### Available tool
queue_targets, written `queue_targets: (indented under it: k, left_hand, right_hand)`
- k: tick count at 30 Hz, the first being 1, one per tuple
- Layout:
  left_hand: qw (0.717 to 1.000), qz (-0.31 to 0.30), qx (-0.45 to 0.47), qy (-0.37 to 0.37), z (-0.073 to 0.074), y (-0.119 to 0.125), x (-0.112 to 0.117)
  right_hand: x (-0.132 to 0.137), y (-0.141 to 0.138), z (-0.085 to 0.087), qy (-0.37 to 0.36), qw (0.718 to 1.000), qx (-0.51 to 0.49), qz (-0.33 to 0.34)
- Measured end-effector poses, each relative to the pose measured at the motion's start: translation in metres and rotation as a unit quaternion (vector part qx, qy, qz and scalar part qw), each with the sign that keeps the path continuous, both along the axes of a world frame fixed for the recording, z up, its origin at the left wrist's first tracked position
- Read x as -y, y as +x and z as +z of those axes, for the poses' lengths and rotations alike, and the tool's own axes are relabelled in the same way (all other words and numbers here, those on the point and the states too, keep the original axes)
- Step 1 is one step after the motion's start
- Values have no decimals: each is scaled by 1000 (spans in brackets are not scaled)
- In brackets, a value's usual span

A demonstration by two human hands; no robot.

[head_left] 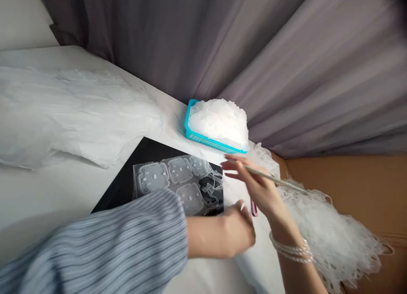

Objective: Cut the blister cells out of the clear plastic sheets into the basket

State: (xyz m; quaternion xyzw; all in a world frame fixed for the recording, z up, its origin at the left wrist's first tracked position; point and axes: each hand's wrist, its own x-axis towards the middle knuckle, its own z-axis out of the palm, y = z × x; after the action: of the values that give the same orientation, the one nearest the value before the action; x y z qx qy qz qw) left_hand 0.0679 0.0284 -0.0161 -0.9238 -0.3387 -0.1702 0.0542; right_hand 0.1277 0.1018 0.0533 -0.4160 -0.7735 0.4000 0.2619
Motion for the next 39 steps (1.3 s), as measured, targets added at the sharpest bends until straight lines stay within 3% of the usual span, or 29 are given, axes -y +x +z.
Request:
queue_targets:
  k: [2,6,9,11,13,16,21,25,27,29,32,35,39]
  left_hand:
    - [998,-57,-5,-2,-5,-17,31]
    - [997,-64,-29,-23,-9,-69,70]
    - [999,-1,-42,-23,-6,-93,71]
    - [996,71,-47,-36,-3,-99,63]
    - [987,138,-50,-72,1,-99,53]
    - [978,169,-43,-119,6,-93,38]
    - [984,136,-33,-107,0,-75,28]
    - [991,77,-61,-87,-9,-57,27]
    - [992,50,-73,-86,-11,-47,23]
    - [992,38,-82,-84,-9,-39,18]
    - [993,27,-90,-72,-3,-36,12]
    - [995,18,-85,-56,3,-43,16]
    - [995,45,-83,-44,-1,-71,29]
  right_hand:
    - [-2,7,-16,-14,997,68,45]
    - [-10,15,-36,-98,982,95,127]
    - [-20,19,-30,-164,960,137,182]
    - [-31,22,-21,-157,959,152,182]
    - [-43,25,-15,-117,976,129,130]
    - [-54,30,-14,-80,995,49,32]
    - [-33,38,-21,-151,987,39,47]
    - [-5,30,-33,-239,969,-47,38]
    - [0,23,-40,-246,966,-75,16]
    - [-1,19,-44,-194,979,-66,-11]
    - [-15,22,-44,-32,996,26,-77]
    - [-25,30,-40,95,976,120,-153]
    - [-13,27,-39,121,975,105,-157]
